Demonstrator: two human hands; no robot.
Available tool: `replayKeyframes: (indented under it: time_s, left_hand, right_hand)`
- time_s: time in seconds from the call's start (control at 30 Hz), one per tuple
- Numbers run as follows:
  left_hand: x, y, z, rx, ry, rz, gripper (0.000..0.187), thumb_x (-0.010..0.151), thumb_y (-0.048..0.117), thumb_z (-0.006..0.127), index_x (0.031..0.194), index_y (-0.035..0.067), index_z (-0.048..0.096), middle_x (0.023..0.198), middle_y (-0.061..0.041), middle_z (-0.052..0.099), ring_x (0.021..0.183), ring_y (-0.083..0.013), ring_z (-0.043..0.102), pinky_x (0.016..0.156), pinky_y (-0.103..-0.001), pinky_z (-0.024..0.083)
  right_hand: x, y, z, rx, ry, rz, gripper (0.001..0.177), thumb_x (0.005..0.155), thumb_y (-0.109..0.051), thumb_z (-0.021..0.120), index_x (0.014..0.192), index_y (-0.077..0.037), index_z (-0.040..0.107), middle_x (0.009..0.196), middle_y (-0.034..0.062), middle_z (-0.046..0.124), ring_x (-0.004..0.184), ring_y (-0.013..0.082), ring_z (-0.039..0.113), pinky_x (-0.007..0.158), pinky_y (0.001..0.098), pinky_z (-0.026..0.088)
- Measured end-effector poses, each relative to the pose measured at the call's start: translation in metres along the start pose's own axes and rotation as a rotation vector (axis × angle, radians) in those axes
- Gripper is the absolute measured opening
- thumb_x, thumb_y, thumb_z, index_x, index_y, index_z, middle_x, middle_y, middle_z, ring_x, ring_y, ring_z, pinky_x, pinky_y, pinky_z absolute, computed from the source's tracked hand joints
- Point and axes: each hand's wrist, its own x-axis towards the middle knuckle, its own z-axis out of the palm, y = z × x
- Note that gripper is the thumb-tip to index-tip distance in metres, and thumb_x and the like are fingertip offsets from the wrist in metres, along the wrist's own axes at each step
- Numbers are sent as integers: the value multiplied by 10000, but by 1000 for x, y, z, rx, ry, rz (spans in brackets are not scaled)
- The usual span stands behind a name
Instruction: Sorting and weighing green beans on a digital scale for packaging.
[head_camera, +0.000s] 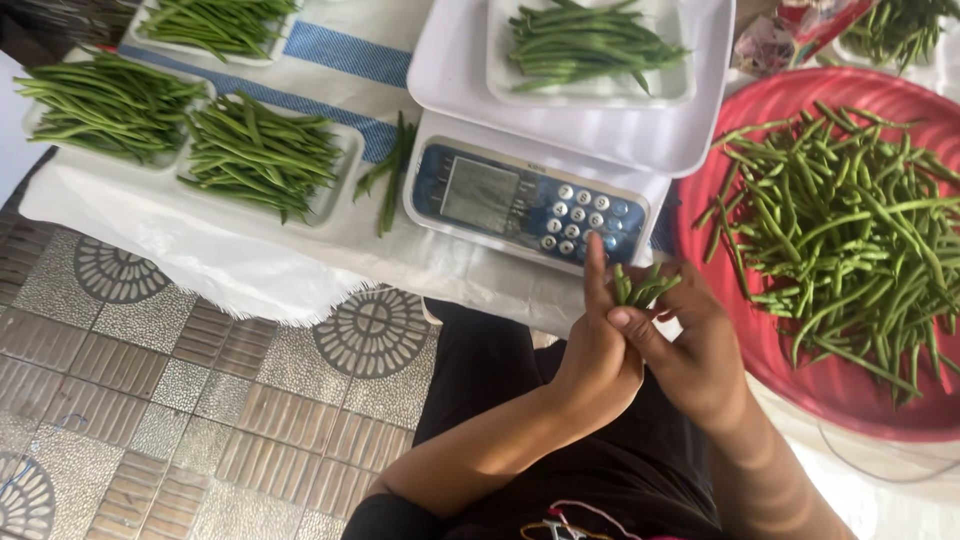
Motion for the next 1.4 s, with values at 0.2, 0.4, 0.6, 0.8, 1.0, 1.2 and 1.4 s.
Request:
replayKeyframes:
  time_s: [0.2, 0.4, 0.6, 0.8, 1.0, 1.2, 1.4]
  left_hand:
    - [2, -21, -11, 21, 78, 23, 883, 954, -66, 496, 1605, -30, -99, 1311, -336, 600, 1195, -482, 628, 999, -617, 521]
    - [8, -11, -23, -201, 200, 334, 828, 1092, 202, 537, 1612, 68, -93, 1469, -239, 443, 1204, -295, 523, 1007, -411, 438]
    - [-28, -44, -39, 69, -179, 320, 356, 948, 203, 637, 1247, 12, 602, 1115, -200, 635, 1030, -386, 628, 943, -442, 495]
    - [-72, -391, 134, 395, -950, -823, 503, 960, 428, 488, 1402, 211, 591, 1327, -57, 612, 1205, -232, 581, 1050, -408, 416]
    - [-61, -251, -54, 182, -812, -698, 611, 930, 469, 592, 1456, 168, 512, 1100, 59, 680, 1050, -130, 627, 942, -284, 439]
    - [-56, -237, -53, 104, -788, -824, 542, 958, 449, 578, 1441, 209, 520, 1061, 72, 627, 976, -90, 592, 913, -256, 434]
    - [-52, -236, -54, 43, -783, -855, 535, 976, 449, 581, 1448, 203, 522, 1059, 79, 611, 986, -74, 592, 910, -233, 449]
  right_hand:
    - [14, 0, 21, 61, -3, -299, 114, 996, -61, 615, 981, 14, 700, 1044, 196, 620, 1020, 400, 607, 942, 463, 460]
    - [55, -8, 6, 126, -129, 94, 237, 1023, -216, 503, 1099, -81, 683, 1009, 44, 766, 823, 176, 696, 733, 313, 553]
    - [225, -3, -25, -773, -21, -612, 142, 1115, -82, 590, 1102, 46, 532, 824, 254, 637, 702, 474, 628, 560, 545, 439]
    - [323, 20, 0, -945, -307, -420, 151, 1012, -153, 561, 1085, -24, 587, 1006, 210, 732, 886, 488, 678, 724, 562, 502]
    - [352, 32, 20, -982, -518, -196, 195, 1013, -244, 549, 1085, -84, 635, 1124, 185, 715, 1005, 424, 662, 820, 500, 496]
    - [349, 14, 18, -819, -657, 27, 310, 1061, -374, 511, 994, -71, 533, 917, 189, 613, 876, 324, 572, 801, 415, 411]
    - [336, -16, 14, -684, -710, 124, 316, 996, -353, 563, 945, -59, 667, 911, 88, 606, 869, 218, 553, 818, 344, 401]
